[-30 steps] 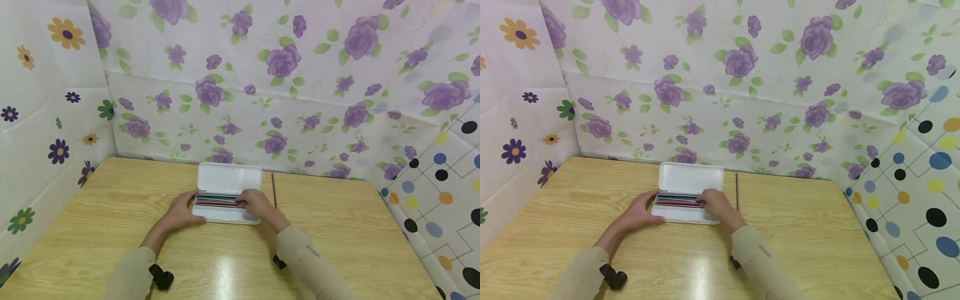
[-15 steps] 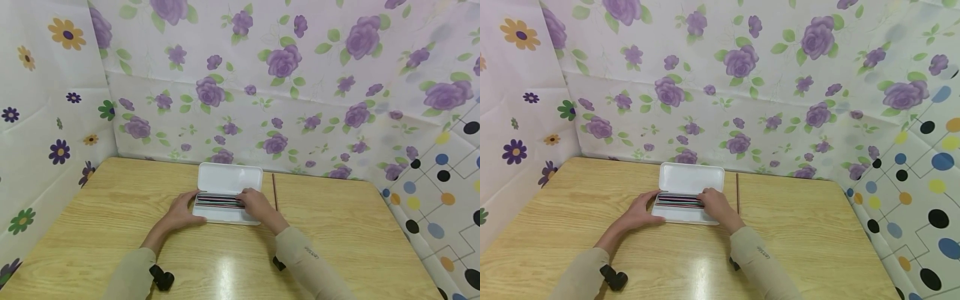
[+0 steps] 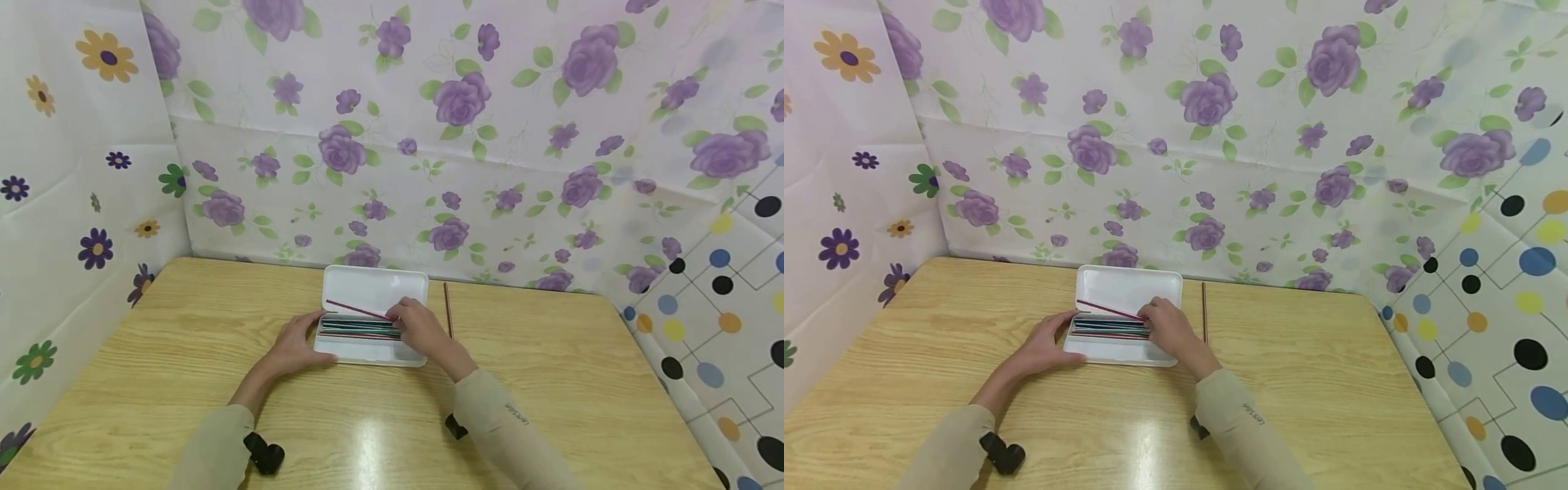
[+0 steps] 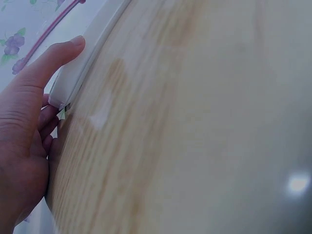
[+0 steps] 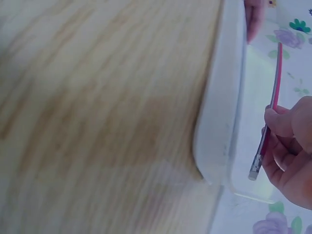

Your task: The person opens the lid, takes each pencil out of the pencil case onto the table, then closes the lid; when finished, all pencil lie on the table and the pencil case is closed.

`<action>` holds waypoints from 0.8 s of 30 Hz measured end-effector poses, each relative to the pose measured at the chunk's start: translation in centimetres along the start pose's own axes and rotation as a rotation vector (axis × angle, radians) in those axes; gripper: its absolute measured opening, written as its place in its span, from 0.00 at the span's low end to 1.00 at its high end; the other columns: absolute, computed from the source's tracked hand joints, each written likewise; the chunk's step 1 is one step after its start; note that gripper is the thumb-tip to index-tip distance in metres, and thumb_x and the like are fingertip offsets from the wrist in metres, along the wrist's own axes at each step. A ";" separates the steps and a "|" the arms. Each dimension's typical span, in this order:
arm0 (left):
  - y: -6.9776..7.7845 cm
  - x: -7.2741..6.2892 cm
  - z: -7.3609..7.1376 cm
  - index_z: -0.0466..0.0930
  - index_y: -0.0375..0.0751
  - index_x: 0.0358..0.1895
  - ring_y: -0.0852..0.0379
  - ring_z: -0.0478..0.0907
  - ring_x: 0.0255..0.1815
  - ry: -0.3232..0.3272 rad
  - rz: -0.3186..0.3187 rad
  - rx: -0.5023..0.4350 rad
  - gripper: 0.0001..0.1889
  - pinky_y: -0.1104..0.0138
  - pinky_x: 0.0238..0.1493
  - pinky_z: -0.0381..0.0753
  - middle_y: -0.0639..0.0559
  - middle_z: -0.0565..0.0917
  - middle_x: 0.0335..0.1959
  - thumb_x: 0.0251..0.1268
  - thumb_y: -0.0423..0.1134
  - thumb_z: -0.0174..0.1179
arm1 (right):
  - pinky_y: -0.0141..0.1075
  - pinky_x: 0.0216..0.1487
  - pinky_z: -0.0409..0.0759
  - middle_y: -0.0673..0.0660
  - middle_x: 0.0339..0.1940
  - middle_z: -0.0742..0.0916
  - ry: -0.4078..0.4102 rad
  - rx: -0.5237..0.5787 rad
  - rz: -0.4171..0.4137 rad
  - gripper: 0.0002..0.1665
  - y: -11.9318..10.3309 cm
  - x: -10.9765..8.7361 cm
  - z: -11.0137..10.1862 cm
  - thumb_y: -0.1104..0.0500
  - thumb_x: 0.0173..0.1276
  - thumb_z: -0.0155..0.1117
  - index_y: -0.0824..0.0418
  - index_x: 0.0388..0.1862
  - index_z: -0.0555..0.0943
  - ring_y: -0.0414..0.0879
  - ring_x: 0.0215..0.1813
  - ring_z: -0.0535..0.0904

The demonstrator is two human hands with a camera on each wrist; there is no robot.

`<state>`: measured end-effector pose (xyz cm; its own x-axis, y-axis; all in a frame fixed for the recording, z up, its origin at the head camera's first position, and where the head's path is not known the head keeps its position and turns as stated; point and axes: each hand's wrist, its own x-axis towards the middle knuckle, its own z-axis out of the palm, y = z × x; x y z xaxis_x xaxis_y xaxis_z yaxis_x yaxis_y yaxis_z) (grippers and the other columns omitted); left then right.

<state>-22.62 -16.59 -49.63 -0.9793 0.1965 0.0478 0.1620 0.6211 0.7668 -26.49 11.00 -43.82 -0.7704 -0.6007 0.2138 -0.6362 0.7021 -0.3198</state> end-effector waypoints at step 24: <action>0.2 -0.1 0.1 0.62 0.41 0.72 0.32 0.56 0.68 -0.016 -0.019 -0.008 0.53 0.38 0.62 0.59 0.32 0.62 0.69 0.40 0.55 0.77 | 0.39 0.40 0.80 0.57 0.33 0.84 0.174 0.432 0.365 0.08 2.4 -0.9 -3.8 0.67 0.63 0.66 0.69 0.40 0.80 0.49 0.38 0.81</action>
<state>-22.53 -16.44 -49.53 -0.9802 0.1966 0.0232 0.1425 0.6189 0.7724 -27.48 14.64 -41.30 -0.9549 -0.2529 0.1558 -0.2824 0.6102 -0.7402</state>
